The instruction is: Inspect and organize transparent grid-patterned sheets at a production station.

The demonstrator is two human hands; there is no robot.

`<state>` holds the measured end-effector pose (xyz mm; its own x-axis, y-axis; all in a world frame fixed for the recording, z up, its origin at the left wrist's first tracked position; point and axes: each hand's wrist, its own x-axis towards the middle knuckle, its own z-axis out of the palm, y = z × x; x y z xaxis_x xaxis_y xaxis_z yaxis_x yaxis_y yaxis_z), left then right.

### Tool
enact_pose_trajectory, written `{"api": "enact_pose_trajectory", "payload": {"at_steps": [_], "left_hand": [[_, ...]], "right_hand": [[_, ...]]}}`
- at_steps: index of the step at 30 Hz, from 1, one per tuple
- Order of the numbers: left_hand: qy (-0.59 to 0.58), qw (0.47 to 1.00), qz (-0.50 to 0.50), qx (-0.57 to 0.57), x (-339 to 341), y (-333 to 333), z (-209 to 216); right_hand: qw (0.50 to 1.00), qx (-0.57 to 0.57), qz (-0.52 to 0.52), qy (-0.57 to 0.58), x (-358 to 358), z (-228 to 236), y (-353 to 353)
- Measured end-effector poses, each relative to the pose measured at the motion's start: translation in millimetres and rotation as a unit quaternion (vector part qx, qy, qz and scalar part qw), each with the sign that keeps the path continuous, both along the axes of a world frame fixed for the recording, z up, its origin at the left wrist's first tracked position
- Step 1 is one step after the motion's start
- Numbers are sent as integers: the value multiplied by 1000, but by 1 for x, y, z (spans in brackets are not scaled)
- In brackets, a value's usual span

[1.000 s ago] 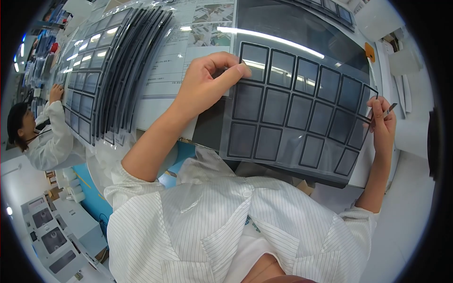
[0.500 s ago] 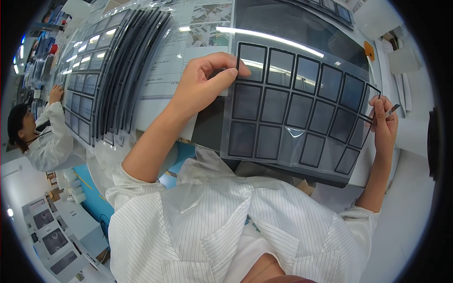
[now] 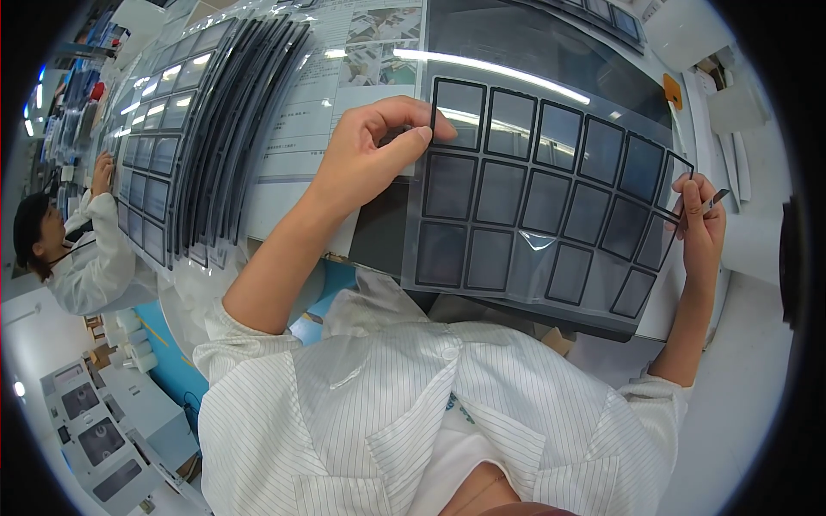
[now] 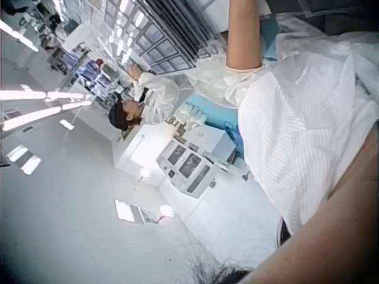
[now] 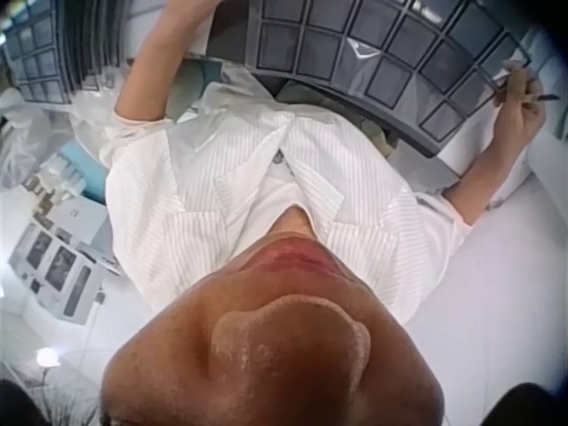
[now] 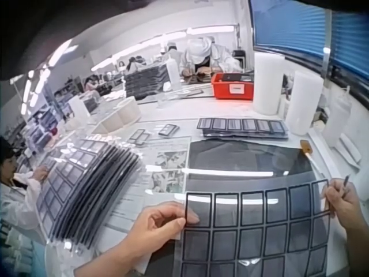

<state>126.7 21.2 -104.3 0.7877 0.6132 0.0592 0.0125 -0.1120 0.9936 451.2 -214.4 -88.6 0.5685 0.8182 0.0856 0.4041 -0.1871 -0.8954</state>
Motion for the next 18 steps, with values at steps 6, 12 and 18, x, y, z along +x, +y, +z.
{"api": "enact_pose_trajectory", "payload": {"at_steps": [6, 12, 18], "left_hand": [[7, 1000, 1, -6, 0, 0, 2], [18, 1000, 3, -24, 0, -2, 4], [18, 1000, 4, -25, 0, -3, 5]], "right_hand": [[1000, -2, 0, 1, 0, 0, 0], [1000, -2, 0, 2, -1, 0, -1], [1000, -6, 0, 0, -1, 1, 0]]}}
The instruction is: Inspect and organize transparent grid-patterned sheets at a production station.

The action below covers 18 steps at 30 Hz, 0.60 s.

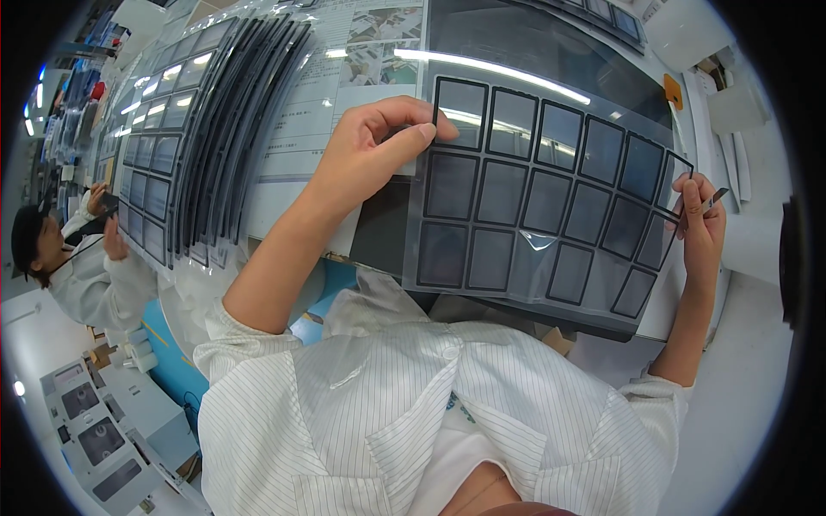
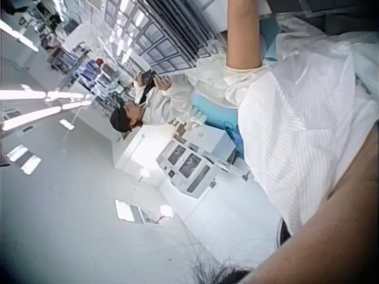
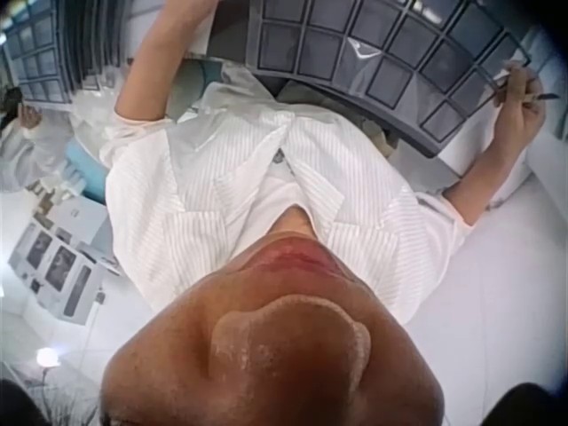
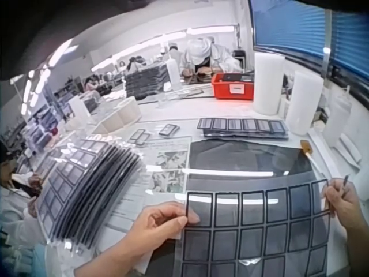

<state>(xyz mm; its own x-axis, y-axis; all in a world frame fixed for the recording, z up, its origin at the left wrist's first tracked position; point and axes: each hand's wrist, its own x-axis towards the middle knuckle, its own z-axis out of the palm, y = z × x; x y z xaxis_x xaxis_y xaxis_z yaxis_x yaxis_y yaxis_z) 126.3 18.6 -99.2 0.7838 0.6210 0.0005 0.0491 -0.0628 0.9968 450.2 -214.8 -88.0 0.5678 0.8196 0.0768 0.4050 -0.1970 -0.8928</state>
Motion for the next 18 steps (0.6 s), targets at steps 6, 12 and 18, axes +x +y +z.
{"api": "enact_pose_trajectory", "payload": {"at_steps": [6, 12, 18], "left_hand": [[-2, 1000, -3, 0, 0, 0, 0], [-9, 1000, -1, -3, 0, 1, -1], [-10, 1000, -1, -1, -1, 1, -1]], "right_hand": [[1000, 0, 0, -6, 0, -1, 0], [1000, -5, 3, -4, 0, 1, 0], [1000, -8, -5, -9, -1, -1, 0]]}}
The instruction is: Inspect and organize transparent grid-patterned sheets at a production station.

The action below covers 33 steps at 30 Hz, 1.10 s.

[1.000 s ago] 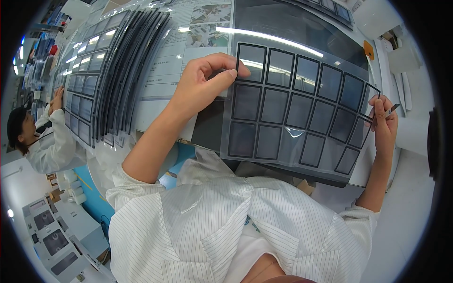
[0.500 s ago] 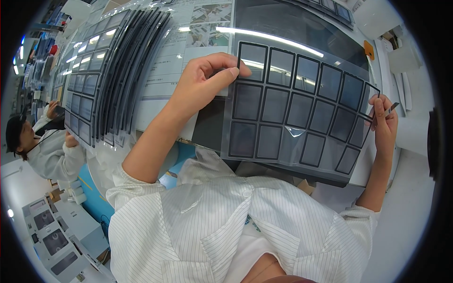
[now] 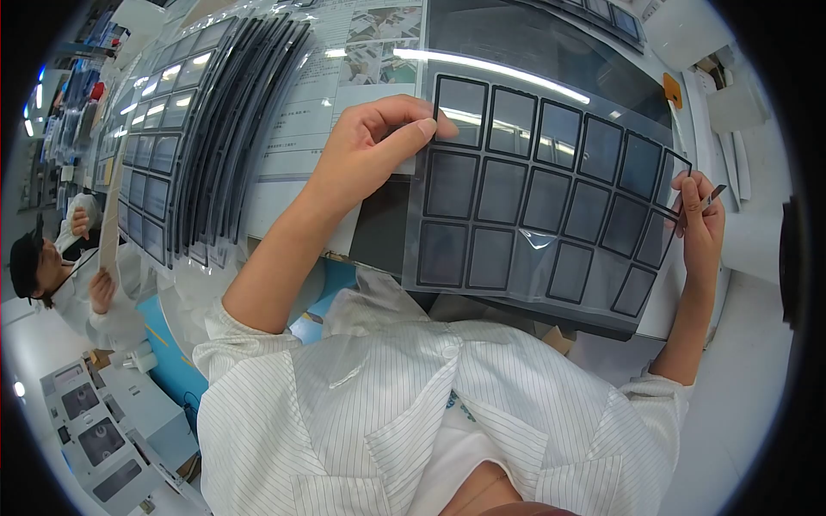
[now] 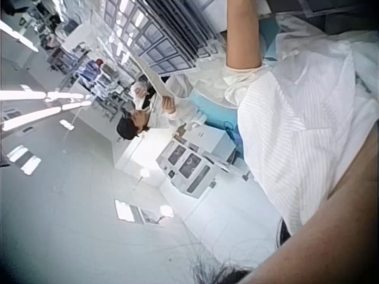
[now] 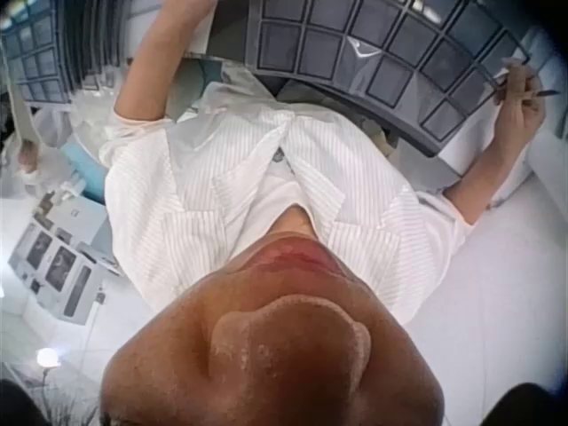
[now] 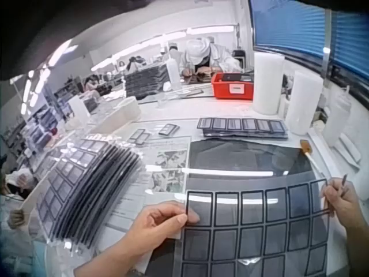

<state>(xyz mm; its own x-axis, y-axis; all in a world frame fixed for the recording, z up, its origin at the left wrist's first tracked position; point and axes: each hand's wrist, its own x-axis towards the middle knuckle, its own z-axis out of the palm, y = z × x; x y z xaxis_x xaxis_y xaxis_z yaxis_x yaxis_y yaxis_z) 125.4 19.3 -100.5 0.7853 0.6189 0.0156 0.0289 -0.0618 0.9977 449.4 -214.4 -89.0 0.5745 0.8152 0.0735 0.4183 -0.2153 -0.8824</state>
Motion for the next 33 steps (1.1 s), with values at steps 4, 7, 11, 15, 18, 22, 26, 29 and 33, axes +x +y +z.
{"api": "enact_pose_trajectory", "payload": {"at_steps": [4, 7, 11, 15, 18, 22, 26, 29, 33], "left_hand": [[1, 1000, 2, 2, 0, -1, 1], [5, 1000, 4, 10, 0, -1, 1], [4, 1000, 0, 27, -1, -1, 1], [-1, 1000, -1, 21, -3, 0, -2], [-3, 1000, -5, 14, -1, 0, 0], [4, 1000, 3, 29, -1, -2, 1], [13, 999, 5, 31, -1, -1, -2], [-9, 998, 22, 57, -1, -2, -7], [24, 960, 129, 249, -1, -1, -14]], "right_hand": [[1000, -2, 1, 5, 0, 1, 0], [1000, -5, -3, 4, 0, 0, 0], [1000, -8, -14, 4, 0, -1, 1], [1000, -11, -13, 1, 0, -1, 2], [1000, -13, -13, 2, 1, -1, 1], [1000, -11, -9, -2, 0, -1, 2], [1000, -8, -10, 2, 0, 0, 2], [1000, -10, -9, 7, 0, 0, 1], [1000, -18, -3, 5, 1, 0, 1]]}}
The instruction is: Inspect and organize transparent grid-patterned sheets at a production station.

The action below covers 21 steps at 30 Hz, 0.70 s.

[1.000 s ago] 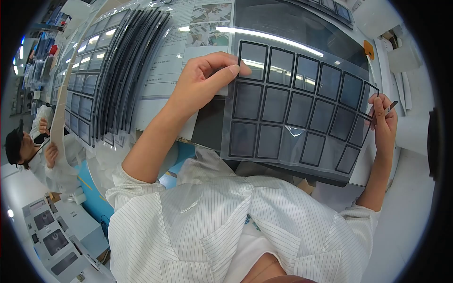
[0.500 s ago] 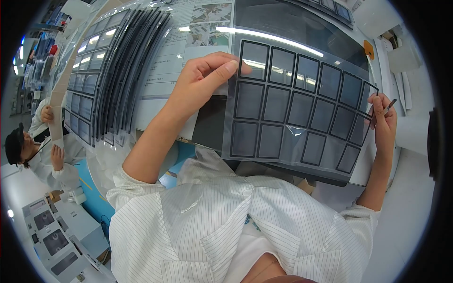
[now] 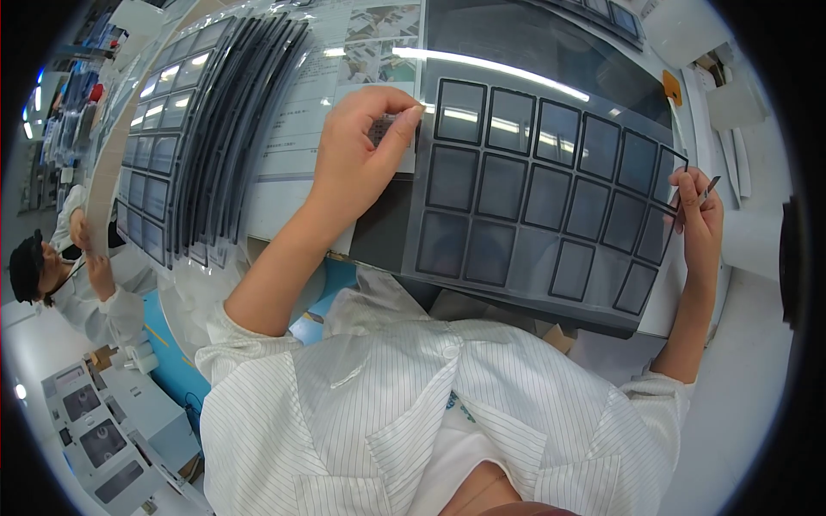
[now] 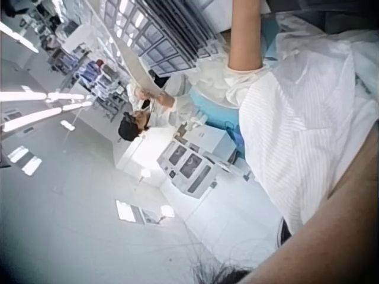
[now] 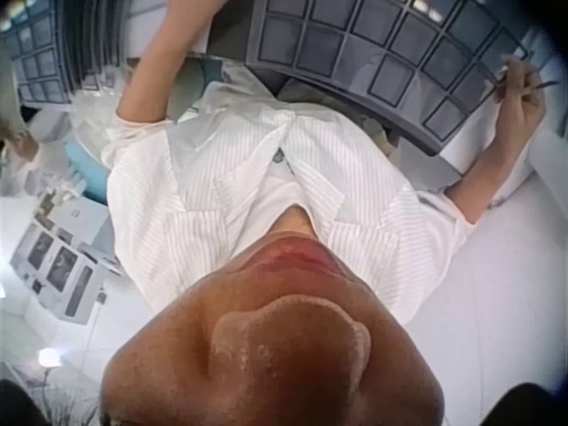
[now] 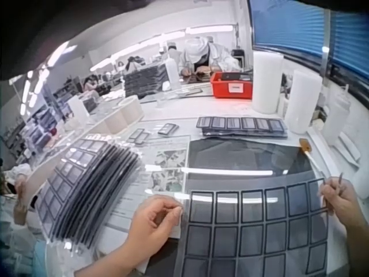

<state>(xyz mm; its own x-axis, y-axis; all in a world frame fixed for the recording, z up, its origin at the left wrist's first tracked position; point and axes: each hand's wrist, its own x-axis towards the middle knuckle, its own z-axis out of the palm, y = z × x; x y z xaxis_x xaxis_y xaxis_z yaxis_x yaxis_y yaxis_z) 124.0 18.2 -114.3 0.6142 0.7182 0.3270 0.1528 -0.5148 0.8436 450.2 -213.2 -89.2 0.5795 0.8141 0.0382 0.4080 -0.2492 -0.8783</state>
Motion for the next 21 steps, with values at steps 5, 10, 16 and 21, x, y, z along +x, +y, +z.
{"api": "enact_pose_trajectory", "payload": {"at_steps": [5, 10, 16, 21], "left_hand": [[-5, 989, 8, 148, 1, 5, 0], [50, 978, -23, 199, 11, 2, 0], [75, 988, -23, 136, 15, 11, -6], [59, 987, -32, 146, 18, 14, -7]], "right_hand": [[1000, -7, 3, 4, 2, -2, 2], [1000, -15, -3, 9, 4, -3, -2], [1000, -15, 1, 10, 1, -1, 2], [1000, -24, -2, 8, 2, -2, 1]]}}
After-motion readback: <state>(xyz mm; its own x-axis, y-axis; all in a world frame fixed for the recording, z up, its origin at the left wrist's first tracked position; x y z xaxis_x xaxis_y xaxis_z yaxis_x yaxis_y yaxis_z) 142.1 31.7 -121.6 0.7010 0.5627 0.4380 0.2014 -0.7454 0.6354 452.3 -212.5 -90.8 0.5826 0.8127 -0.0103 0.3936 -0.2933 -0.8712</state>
